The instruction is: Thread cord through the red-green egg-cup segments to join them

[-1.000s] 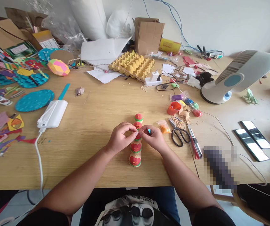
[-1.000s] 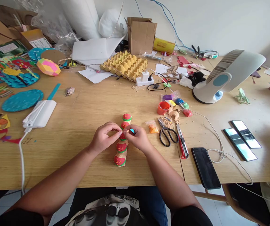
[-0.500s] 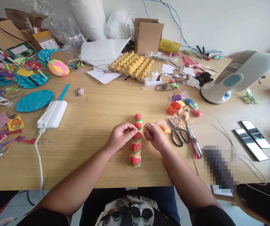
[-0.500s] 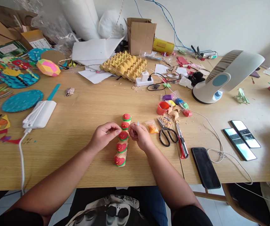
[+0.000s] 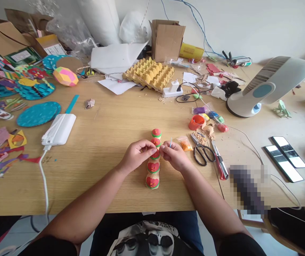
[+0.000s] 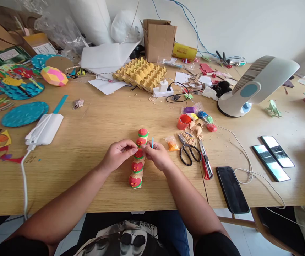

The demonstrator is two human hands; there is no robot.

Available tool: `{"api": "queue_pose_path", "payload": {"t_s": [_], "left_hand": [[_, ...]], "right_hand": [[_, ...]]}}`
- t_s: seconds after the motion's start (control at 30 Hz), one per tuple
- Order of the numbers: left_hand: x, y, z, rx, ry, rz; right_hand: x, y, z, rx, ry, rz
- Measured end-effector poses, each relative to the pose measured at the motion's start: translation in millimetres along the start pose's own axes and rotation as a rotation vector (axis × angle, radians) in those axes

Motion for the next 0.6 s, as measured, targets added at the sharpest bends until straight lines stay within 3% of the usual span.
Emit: {"api": "queue_pose_path", "payload": {"t_s": [0.6], "left_hand": [[0.9,1.5,2.1,0.066,-0.02,0.038]], "right_hand": [[-1.4,-0.1,-10.4,-0.184,0.129,0.004]]}}
Point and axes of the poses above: each hand's wrist, its own x-axis towards the middle knuckle, its own y-axis out of the back of the hand, z = x × y, the point moved 6 cm from there along x, towards the middle knuckle, and after that the axes turned 7 degrees about -x, right-handed, at the moved point
